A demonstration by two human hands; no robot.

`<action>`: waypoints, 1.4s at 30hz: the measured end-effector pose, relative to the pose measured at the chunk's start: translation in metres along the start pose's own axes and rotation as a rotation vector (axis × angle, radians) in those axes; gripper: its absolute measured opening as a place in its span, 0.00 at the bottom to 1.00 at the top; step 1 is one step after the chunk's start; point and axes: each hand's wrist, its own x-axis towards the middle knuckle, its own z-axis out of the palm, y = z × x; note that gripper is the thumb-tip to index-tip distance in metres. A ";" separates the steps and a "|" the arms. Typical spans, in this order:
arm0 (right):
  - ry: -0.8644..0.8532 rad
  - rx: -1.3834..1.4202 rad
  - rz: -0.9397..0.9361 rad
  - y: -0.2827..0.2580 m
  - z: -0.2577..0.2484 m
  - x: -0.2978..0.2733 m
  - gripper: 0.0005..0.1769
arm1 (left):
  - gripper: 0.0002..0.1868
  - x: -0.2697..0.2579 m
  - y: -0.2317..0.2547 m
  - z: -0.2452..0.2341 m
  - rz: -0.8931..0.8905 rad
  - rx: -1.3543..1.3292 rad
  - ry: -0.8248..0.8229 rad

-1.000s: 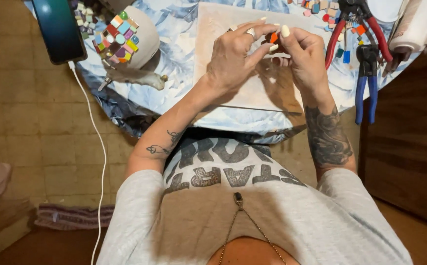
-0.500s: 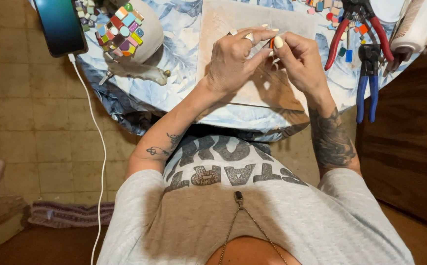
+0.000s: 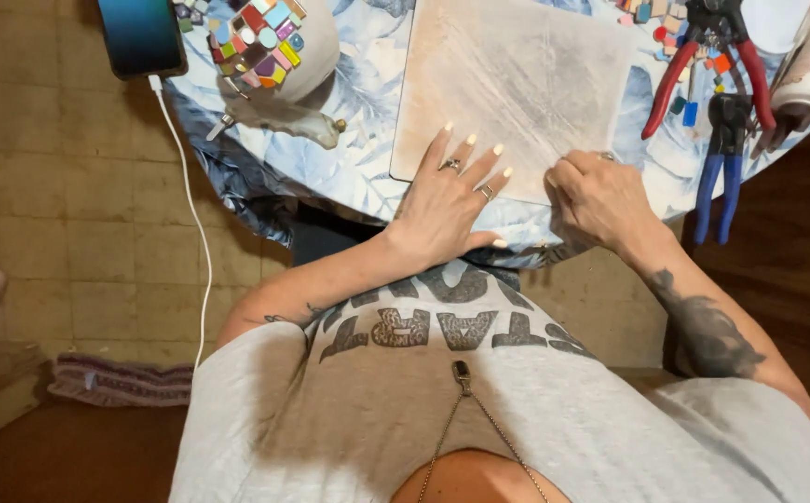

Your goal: Applying small colorful mosaic tiles to a ceramic mug using liquid glue.

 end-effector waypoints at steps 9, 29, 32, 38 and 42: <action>0.248 0.086 -0.179 0.001 0.029 0.193 0.10 | 0.38 0.001 -0.005 0.025 0.029 0.168 0.064; 0.122 0.139 -0.116 -0.004 0.016 0.158 0.11 | 0.43 0.003 -0.007 0.021 0.076 0.203 0.116; 0.285 0.064 -0.190 0.002 0.031 0.182 0.10 | 0.43 0.003 -0.002 0.027 0.057 0.204 0.098; 0.041 0.006 -0.079 0.011 0.018 0.036 0.08 | 0.45 0.003 -0.003 0.026 0.036 0.098 0.072; 0.051 -0.034 0.000 0.023 0.027 -0.040 0.05 | 0.45 0.003 -0.003 0.019 0.057 -0.042 0.106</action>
